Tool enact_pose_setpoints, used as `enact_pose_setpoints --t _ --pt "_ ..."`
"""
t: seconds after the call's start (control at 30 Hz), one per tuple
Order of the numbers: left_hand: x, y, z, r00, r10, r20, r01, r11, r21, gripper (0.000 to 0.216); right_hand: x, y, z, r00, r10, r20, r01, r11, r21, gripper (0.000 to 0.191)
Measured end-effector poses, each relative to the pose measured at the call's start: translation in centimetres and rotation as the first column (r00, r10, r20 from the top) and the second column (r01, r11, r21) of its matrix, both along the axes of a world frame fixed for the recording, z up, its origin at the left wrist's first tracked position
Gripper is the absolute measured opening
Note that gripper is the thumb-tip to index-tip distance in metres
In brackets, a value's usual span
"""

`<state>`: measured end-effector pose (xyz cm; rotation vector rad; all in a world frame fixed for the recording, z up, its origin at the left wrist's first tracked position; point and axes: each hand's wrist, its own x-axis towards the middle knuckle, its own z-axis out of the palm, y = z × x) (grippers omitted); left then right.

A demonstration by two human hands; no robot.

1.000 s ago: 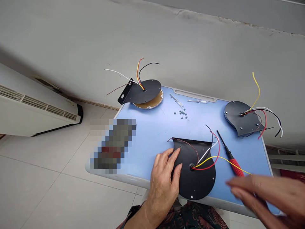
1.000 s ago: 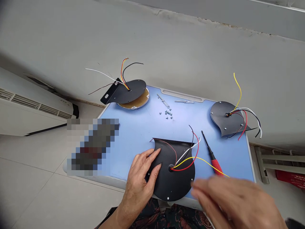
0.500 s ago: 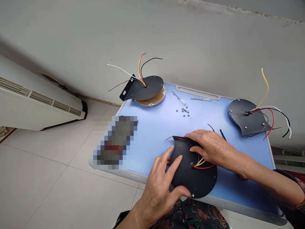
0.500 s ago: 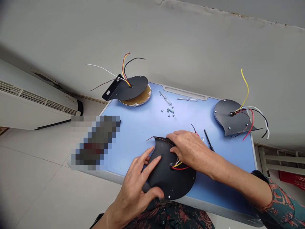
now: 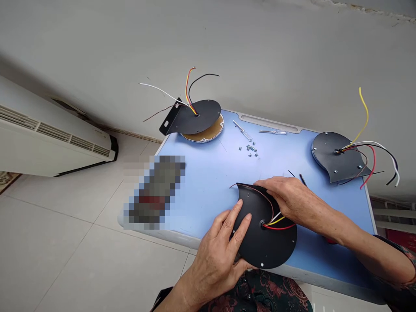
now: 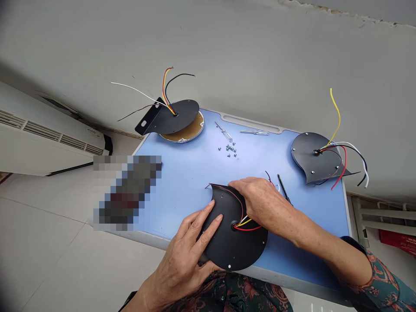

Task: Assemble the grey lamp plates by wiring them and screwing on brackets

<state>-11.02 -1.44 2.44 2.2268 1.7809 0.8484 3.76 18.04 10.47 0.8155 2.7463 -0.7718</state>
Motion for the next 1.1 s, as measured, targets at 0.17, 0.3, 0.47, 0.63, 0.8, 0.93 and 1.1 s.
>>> enact_pose_setpoints --t 0.17,0.3,0.47,0.63,0.8,0.93,1.1 --pt "0.1 0.0 0.2 1.000 0.009 0.011 -0.009 1.000 -0.010 0.076 0.4 0.0 -0.5 0.997 -0.031 -0.066 0.034 0.999 0.042 0.037" --pt "0.1 0.0 0.3 1.000 0.023 0.012 -0.022 1.000 -0.014 0.076 0.6 -0.1 -0.6 0.995 -0.047 -0.090 0.052 0.997 0.051 0.034" --pt "0.2 0.0 0.2 1.000 0.020 0.013 -0.020 1.000 -0.018 0.074 0.5 -0.2 -0.7 0.989 -0.060 -0.137 0.065 0.998 0.028 0.034" --pt "0.2 0.0 0.2 1.000 0.019 0.020 -0.018 0.999 -0.036 0.073 0.8 -0.3 -0.9 0.985 -0.087 -0.148 0.089 0.996 0.010 0.036" --pt "0.3 0.1 0.4 0.998 0.041 0.048 -0.038 0.997 -0.063 0.076 1.2 -0.1 -1.0 0.981 -0.095 -0.170 0.096 0.995 -0.005 0.037" --pt "0.7 0.2 0.4 0.994 0.087 0.069 -0.083 0.995 -0.049 0.077 1.4 0.0 -1.1 0.982 -0.095 -0.161 0.097 0.995 0.005 0.038" --pt "0.9 0.3 0.3 0.993 0.105 0.059 -0.103 0.994 -0.044 0.075 1.7 -0.4 -1.2 0.984 -0.153 -0.089 0.160 0.984 0.078 0.030"
